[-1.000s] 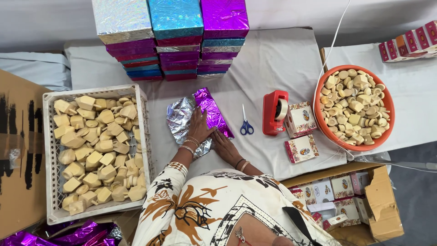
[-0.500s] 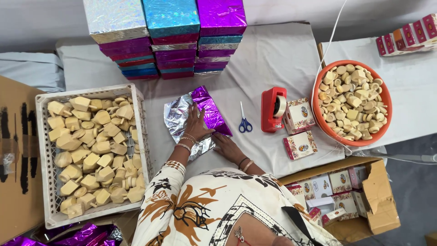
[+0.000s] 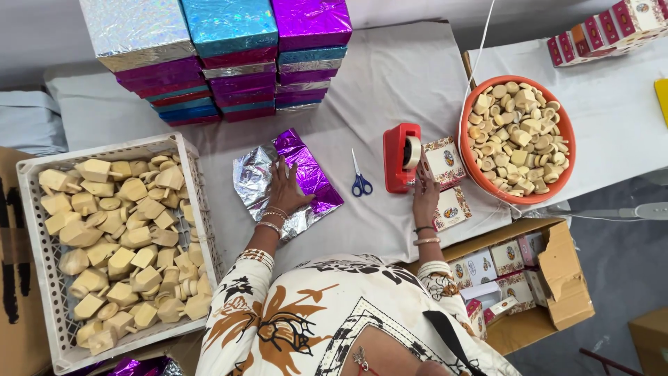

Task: The person wraps a small rectangular box in shiny purple foil paper. They use scissors to trim the excess paper and a tape dispenser to secure the folds, then place the finished package on a stack of other wrapped gifts.

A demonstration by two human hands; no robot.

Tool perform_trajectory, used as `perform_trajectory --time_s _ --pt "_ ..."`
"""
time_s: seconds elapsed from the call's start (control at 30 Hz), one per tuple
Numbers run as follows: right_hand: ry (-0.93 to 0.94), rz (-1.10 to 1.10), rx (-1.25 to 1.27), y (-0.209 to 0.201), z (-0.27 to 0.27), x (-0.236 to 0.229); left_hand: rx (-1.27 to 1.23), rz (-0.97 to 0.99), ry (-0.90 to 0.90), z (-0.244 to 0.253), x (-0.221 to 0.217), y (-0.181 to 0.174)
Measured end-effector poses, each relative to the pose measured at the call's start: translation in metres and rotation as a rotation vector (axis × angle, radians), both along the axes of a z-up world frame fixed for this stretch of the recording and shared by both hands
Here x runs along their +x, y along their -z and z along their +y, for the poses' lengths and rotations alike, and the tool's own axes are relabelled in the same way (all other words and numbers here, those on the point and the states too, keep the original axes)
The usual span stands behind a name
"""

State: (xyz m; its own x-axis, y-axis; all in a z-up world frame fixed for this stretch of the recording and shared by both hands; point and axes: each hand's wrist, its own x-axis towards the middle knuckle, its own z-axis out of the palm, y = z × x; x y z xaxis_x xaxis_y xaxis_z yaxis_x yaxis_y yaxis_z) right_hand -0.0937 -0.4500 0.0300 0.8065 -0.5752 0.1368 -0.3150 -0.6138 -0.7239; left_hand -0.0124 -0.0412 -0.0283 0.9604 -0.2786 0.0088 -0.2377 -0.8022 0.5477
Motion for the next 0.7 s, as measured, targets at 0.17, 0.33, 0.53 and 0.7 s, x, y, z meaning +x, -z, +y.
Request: perform_trajectory --time_s 0.17,0.33,0.53,0.7 --pt "-0.017 0.008 0.221 0.026 -0.031 0.018 0.004 -0.005 0.012 0.001 0.000 0.001" --pt "-0.062 0.041 0.566 0.033 -0.046 0.023 -0.004 -0.010 0.014 0.000 0.002 0.010" --pt "0.011 0.103 0.902 0.051 -0.062 0.026 0.019 0.006 0.014 0.000 0.000 0.006" --pt "0.050 0.039 1.091 0.045 -0.061 0.025 0.032 0.045 0.002 0.000 0.000 0.004"
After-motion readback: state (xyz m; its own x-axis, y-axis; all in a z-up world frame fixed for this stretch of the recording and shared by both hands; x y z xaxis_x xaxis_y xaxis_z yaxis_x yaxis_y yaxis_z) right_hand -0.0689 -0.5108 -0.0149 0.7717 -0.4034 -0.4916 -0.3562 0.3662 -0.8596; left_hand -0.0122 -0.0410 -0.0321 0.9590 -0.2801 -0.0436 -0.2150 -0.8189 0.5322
